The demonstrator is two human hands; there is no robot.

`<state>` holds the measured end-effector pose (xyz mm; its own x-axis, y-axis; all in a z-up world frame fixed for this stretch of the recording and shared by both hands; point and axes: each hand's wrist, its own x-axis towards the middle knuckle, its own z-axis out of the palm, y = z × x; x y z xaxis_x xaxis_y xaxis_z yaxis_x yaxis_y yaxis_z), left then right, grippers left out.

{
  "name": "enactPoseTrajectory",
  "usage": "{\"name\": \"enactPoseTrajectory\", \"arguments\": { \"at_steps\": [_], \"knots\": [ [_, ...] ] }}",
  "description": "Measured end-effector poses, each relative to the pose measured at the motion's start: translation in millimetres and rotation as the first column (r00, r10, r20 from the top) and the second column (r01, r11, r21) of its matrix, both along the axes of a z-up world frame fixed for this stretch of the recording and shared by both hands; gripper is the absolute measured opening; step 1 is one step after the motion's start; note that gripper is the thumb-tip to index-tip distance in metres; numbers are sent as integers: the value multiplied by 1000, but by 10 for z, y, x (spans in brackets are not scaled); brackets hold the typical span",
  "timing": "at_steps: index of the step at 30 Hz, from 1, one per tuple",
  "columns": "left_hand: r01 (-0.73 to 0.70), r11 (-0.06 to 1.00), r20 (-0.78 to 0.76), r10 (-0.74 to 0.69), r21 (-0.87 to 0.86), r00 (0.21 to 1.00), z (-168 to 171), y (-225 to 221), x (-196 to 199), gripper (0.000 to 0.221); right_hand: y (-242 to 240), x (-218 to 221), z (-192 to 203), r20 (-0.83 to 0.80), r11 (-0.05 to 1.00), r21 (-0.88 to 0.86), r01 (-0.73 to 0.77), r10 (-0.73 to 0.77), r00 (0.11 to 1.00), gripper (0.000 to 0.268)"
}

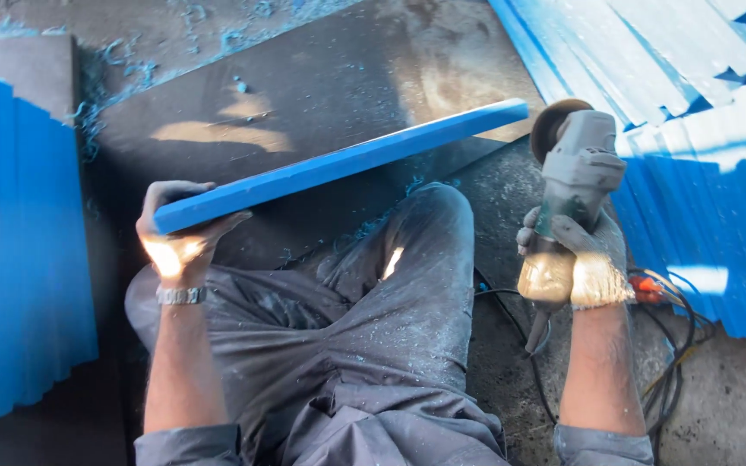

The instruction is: Grinding the edges of blue plastic square plates using an angle grinder.

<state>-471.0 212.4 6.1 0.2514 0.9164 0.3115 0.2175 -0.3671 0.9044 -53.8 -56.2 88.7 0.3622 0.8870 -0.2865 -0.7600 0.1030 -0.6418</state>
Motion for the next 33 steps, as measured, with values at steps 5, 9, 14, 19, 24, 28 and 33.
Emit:
{"name": "enactPoseTrajectory", "arguments": {
  "at_steps": [5,9,14,19,24,28,33],
  "knots": [
    [-31,999,14,31,-43,999,-44,-4,-9,61,-2,110,78,411,971,-210,114,-18,912,50],
    [-28,999,-24,27,-28,999,-84,-35,-45,60,37,187,91,473,965,-240,101,25,881,51],
    [-18,999,-24,19,40,1000,-216,-21,-83,60,117,252,33,486,939,-337,67,113,867,53],
    [-2,1000,23,2,31,1000,-209,-40,-66,59,131,197,-6,509,941,-333,62,124,852,52],
    [-13,996,-53,18,84,998,-196,-16,-82,61,214,-168,32,512,930,-362,63,141,847,50],
    [-24,988,-127,43,152,991,-248,-5,-98,60,397,-649,99,539,904,-426,32,226,811,54],
    [-19,992,-101,32,127,994,-210,-41,-78,62,630,-1096,120,710,915,-374,-149,386,589,61]
  ]
}}
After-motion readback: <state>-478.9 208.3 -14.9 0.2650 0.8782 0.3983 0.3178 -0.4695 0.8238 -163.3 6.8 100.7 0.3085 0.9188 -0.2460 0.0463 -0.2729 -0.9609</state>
